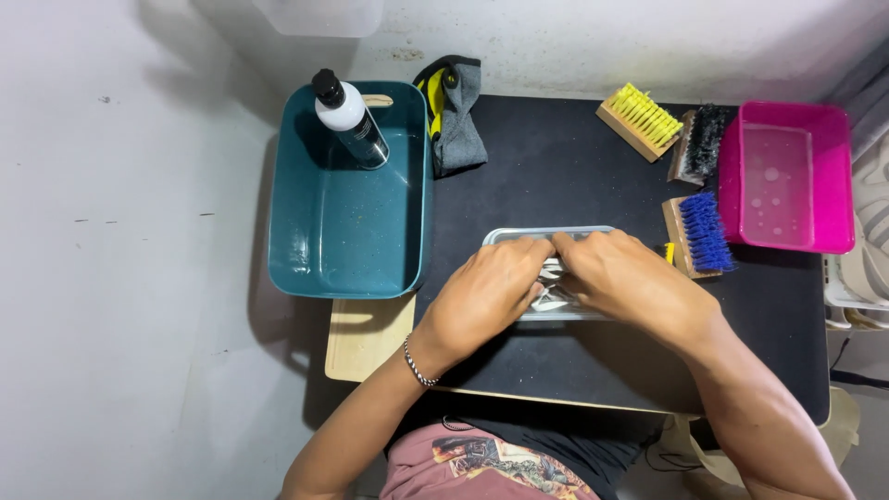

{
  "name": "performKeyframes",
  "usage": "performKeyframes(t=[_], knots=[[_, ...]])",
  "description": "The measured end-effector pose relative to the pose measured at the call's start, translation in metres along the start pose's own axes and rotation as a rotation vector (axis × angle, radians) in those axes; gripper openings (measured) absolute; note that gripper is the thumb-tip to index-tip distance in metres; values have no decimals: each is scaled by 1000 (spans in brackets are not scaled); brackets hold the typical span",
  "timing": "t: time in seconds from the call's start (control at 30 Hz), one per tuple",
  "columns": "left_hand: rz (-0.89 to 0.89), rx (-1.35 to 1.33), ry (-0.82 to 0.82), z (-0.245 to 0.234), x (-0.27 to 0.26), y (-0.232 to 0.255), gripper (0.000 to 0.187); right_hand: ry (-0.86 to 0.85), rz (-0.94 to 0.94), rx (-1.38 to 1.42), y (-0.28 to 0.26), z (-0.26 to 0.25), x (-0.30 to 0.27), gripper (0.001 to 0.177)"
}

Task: The person washes white shoelaces by hand in a small plastic container filled with soapy water. They repeatedly submerge, agitate, and squeeze the laces to clean them, then lift them out to inspect and wring them before returning them to the container.

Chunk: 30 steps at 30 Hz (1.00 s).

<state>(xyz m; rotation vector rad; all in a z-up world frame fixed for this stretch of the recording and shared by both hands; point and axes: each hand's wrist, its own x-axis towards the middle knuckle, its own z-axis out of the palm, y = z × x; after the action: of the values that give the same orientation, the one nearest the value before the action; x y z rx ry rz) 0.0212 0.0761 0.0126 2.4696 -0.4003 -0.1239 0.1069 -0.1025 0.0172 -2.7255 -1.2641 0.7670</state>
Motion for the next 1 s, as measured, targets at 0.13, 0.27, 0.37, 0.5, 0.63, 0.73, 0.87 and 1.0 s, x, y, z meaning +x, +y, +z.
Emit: performKeyframes(t=[0.13, 0.27, 0.37, 0.5, 0.63, 0.73, 0.87, 1.0], knots=[[-39, -204, -12, -14, -5, 5, 46, -16, -4, 112, 0, -22, -13, 42], [-38, 63, -9, 19, 3, -11, 11, -77, -7, 350, 11, -30, -28, 44], [-24, 261, 20, 36, 9, -13, 11, -5, -67, 320, 14, -23, -23, 45], [38, 631, 192, 67, 20, -18, 20, 35, -5, 132, -3, -10, -17, 31], [8, 585, 135, 59, 16, -22, 26, 157, -50, 56, -6, 12, -15, 20], [37, 442, 30, 36, 11, -14, 23, 71, -58, -21, -6, 8, -13, 14], [5, 15, 5, 18, 8, -9, 38, 116, 2, 21, 2, 1, -14, 33], [53, 62, 43, 7, 5, -1, 56, 212, -18, 67, 5, -4, -21, 39]])
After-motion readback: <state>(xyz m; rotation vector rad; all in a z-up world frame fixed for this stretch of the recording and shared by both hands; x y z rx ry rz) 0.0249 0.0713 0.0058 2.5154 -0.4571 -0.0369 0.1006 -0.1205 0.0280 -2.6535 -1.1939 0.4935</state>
